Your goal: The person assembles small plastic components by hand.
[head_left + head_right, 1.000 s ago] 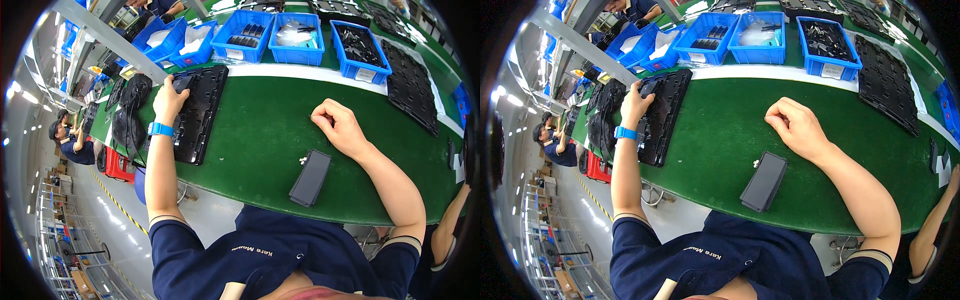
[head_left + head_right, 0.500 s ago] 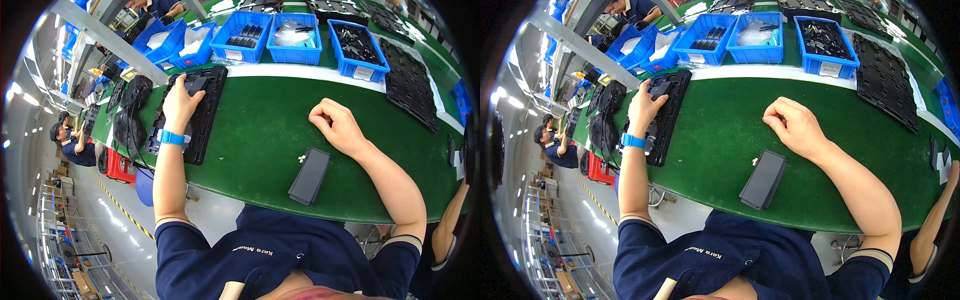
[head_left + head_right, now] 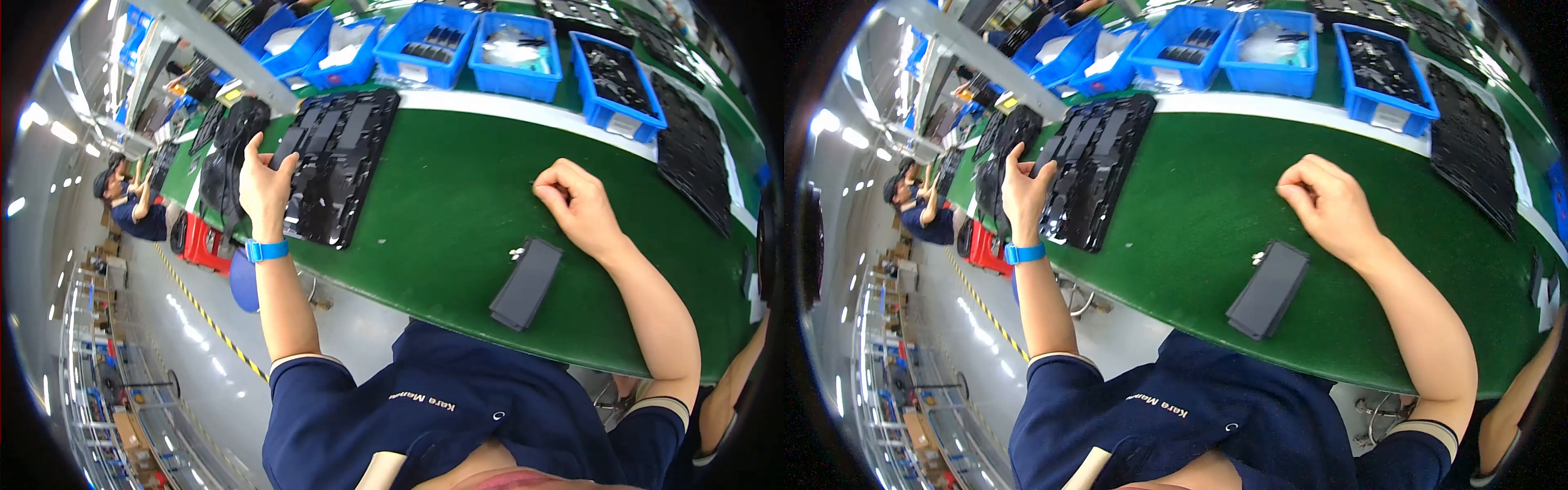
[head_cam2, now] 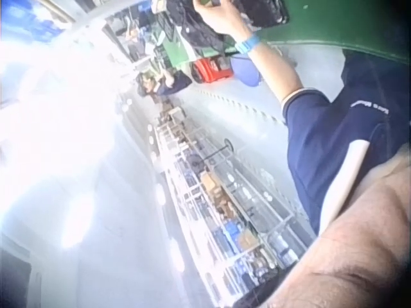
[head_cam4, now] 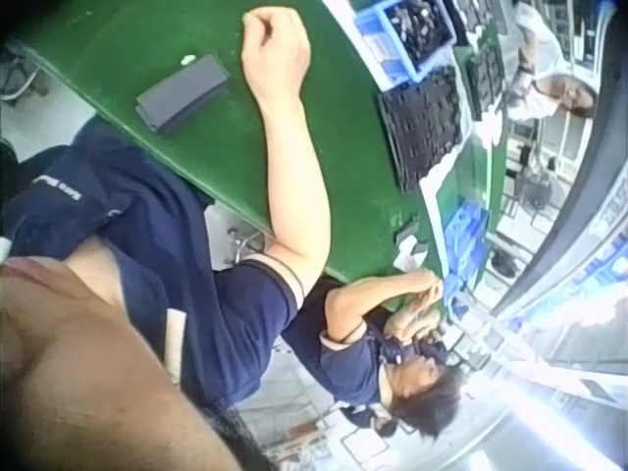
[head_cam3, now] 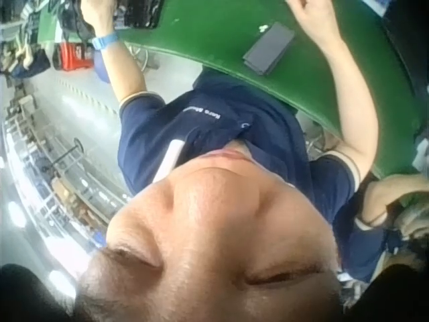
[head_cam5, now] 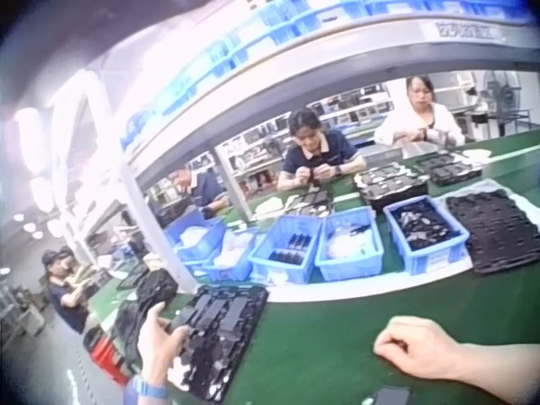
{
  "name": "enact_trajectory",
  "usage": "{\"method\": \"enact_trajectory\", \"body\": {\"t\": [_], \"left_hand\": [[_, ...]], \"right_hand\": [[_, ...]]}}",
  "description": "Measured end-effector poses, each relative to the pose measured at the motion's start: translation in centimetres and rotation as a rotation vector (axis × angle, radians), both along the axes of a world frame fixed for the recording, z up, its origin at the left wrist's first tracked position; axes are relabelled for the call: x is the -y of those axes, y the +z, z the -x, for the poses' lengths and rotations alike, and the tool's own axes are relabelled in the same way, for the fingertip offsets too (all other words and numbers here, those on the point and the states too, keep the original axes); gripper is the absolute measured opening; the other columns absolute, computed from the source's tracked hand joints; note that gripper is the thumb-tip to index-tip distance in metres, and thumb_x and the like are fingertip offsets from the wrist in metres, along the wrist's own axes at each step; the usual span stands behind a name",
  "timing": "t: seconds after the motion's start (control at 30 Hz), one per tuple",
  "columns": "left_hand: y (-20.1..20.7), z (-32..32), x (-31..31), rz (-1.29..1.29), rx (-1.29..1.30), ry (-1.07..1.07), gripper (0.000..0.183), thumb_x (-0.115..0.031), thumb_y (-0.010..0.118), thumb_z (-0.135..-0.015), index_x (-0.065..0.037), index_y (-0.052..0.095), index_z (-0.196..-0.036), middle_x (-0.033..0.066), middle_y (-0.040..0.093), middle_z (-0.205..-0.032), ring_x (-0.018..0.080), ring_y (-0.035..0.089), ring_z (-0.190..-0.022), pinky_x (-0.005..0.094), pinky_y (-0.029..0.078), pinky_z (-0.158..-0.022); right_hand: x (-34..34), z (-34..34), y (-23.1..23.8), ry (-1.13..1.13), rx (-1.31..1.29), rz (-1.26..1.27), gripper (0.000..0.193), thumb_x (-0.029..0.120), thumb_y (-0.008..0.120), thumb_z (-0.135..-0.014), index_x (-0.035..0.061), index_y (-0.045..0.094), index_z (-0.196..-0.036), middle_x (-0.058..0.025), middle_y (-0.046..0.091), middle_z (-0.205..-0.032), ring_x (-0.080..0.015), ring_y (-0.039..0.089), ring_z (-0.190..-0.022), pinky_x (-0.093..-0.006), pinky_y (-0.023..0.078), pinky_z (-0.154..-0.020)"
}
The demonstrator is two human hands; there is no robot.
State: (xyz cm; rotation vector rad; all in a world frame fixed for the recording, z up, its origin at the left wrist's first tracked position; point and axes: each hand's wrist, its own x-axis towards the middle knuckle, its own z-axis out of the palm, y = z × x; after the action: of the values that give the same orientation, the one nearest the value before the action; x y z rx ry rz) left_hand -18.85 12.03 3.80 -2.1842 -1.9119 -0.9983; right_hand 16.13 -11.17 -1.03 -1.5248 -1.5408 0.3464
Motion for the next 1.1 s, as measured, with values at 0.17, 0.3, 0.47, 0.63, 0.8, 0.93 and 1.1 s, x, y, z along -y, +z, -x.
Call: {"method": "enact_trajectory", "body": {"t": [0.17,0.3,0.47,0.63,0.8,0.93,1.1], "left_hand": [[-1.8,4.8,1.2,0.029,0.008,0.076,0.064,-0.030,0.080,-0.069,-0.015,0.056,-0.126,0.0057,0.066,-0.089,0.0238,0.065,-0.081,0.0378,0.051,-0.072],[-2.8,6.1,1.3,0.032,0.036,0.060,0.064,-0.028,0.081,-0.068,-0.014,0.057,-0.126,0.0064,0.066,-0.089,0.0240,0.065,-0.081,0.0377,0.052,-0.072],[-2.9,5.0,1.2,0.011,0.017,0.090,0.062,-0.030,0.080,-0.070,-0.013,0.058,-0.125,0.0067,0.067,-0.090,0.0245,0.065,-0.082,0.0379,0.052,-0.072],[-3.0,4.3,1.3,-0.040,0.051,0.122,0.057,-0.031,0.079,-0.071,-0.013,0.060,-0.122,0.0066,0.066,-0.091,0.0245,0.065,-0.083,0.0378,0.051,-0.072],[-3.1,2.8,3.3,-0.079,0.092,-0.006,0.056,-0.027,0.080,-0.070,-0.012,0.060,-0.121,0.0062,0.064,-0.088,0.0234,0.063,-0.081,0.0366,0.050,-0.072],[-3.9,1.9,4.4,-0.052,0.161,-0.080,0.061,-0.025,0.081,-0.069,-0.011,0.058,-0.124,0.0057,0.062,-0.087,0.0230,0.062,-0.080,0.0359,0.050,-0.071],[-3.5,0.8,4.6,-0.058,0.080,0.001,0.066,-0.027,0.081,-0.069,-0.012,0.055,-0.127,0.0063,0.063,-0.087,0.0242,0.063,-0.081,0.0375,0.051,-0.071]], "right_hand": [[-0.1,0.0,-0.1,0.012,-0.014,0.022,0.006,0.003,0.063,-0.086,0.0003,0.059,-0.083,-0.0039,0.053,-0.077,-0.0110,0.050,-0.061,-0.0248,0.041,-0.056],[-0.1,0.1,-0.1,0.008,0.001,0.011,0.005,0.003,0.062,-0.086,0.0002,0.059,-0.084,-0.0031,0.053,-0.076,-0.0101,0.048,-0.061,-0.0239,0.040,-0.056],[0.0,0.2,-0.1,0.007,0.014,0.022,0.005,0.003,0.062,-0.086,0.0002,0.058,-0.084,-0.0034,0.053,-0.077,-0.0102,0.049,-0.062,-0.0243,0.041,-0.057],[0.1,0.1,0.0,0.006,0.031,0.029,0.005,0.003,0.062,-0.086,0.0002,0.059,-0.084,-0.0036,0.053,-0.077,-0.0104,0.049,-0.063,-0.0244,0.041,-0.058],[0.0,0.0,0.0,0.010,0.031,0.019,0.005,0.003,0.063,-0.086,0.0006,0.059,-0.084,-0.0039,0.054,-0.077,-0.0110,0.050,-0.063,-0.0247,0.041,-0.057],[-0.1,0.0,-0.1,0.013,0.039,0.017,0.005,0.003,0.063,-0.086,0.0008,0.059,-0.084,-0.0041,0.054,-0.077,-0.0116,0.050,-0.062,-0.0250,0.041,-0.057],[0.0,0.0,-0.2,0.015,0.040,-0.003,0.005,0.004,0.064,-0.085,0.0010,0.060,-0.083,-0.0042,0.054,-0.076,-0.0125,0.050,-0.062,-0.0259,0.042,-0.056]]}}
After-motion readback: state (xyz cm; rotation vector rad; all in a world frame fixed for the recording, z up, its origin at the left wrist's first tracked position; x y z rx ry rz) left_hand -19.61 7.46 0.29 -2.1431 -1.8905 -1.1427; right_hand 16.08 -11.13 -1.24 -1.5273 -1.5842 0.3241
